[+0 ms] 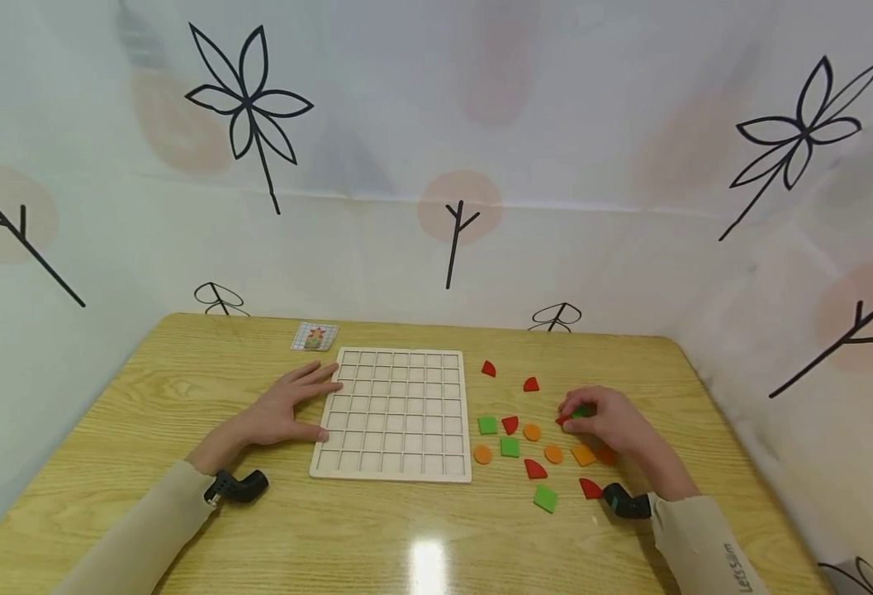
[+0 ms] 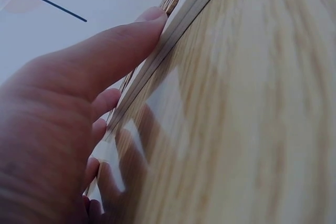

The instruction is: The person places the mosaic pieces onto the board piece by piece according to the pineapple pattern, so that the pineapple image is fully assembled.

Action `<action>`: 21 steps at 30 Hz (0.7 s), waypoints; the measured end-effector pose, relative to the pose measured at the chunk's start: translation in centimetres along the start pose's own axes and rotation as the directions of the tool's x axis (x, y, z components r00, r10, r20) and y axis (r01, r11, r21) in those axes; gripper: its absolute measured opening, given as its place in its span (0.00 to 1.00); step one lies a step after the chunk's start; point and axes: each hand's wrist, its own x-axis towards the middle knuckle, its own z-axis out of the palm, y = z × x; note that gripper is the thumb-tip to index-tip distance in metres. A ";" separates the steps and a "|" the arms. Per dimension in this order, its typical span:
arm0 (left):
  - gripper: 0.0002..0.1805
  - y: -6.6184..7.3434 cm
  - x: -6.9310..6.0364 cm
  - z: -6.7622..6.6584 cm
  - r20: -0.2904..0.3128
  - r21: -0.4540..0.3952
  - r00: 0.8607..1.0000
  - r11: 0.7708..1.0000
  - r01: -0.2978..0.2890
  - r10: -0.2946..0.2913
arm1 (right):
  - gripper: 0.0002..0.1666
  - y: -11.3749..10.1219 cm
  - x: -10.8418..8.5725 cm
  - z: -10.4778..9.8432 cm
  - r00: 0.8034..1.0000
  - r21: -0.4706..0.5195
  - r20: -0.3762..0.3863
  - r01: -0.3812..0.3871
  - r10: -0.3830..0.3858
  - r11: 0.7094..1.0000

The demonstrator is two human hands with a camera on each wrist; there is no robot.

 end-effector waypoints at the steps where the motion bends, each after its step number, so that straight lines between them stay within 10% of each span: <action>1: 0.45 0.0 0.0 0.0 0.000 0.000 1.000 1.000 -0.001 0.001 | 0.05 0.0 0.0 0.0 1.000 0.001 -0.001 -0.011 0.011 1.000; 21: 0.45 -0.1 -0.2 0.1 0.010 -0.009 1.000 1.000 0.017 -0.017 | 0.09 -4.3 3.3 2.2 0.989 0.064 -0.140 0.062 -0.053 0.996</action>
